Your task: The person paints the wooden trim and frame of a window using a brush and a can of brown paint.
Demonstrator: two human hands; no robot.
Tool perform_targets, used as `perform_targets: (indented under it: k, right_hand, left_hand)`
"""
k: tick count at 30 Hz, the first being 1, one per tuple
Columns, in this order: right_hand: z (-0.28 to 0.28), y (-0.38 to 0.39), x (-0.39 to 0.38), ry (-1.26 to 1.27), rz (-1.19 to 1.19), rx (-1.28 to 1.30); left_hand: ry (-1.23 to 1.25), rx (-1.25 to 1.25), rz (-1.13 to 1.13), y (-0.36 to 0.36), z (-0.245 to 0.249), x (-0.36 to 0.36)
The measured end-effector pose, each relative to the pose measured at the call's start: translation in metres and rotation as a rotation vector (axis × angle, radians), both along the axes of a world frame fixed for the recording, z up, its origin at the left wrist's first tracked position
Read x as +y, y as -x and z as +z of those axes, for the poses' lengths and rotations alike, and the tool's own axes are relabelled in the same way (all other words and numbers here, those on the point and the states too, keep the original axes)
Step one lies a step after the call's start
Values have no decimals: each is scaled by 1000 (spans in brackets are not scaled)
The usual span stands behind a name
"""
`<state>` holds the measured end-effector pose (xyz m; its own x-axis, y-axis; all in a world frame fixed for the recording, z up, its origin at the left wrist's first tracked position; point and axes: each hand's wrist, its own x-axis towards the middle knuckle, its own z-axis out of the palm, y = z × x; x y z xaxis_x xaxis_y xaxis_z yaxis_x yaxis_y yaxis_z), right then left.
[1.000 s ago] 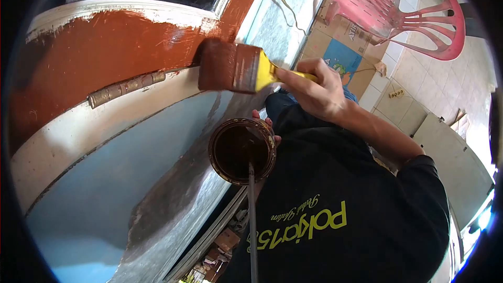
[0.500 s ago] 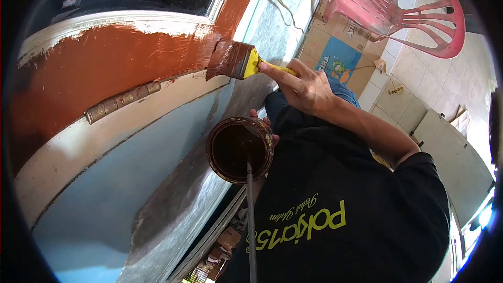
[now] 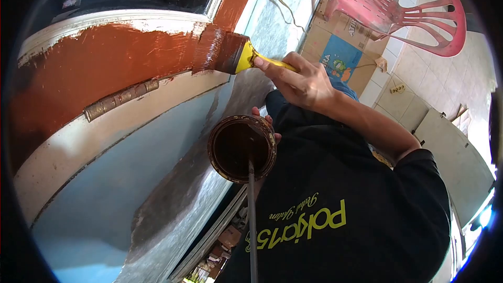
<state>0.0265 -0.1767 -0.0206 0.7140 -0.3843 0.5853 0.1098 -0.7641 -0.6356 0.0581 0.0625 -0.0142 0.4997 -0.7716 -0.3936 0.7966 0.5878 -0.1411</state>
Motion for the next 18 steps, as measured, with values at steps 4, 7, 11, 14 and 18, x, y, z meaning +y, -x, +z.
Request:
perform_targets:
  k: [4,7,11,14,18]
  right_hand:
    - [-13,-1,2,3,-20,0]
    - [-13,1,3,-7,-32,33]
    - [-11,8,1,-82,-21,131]
    - [-26,18,1,-190,-10,190]
    - [-39,36,-5,-110,36,6]
  left_hand:
    - [22,24,-6,-2,-5,3]
    - [-18,53,7,-1,0,4]
    - [-15,6,-6,1,2,1]
    - [5,-48,-11,6,2,0]
    - [69,19,-54,-1,-12,6]
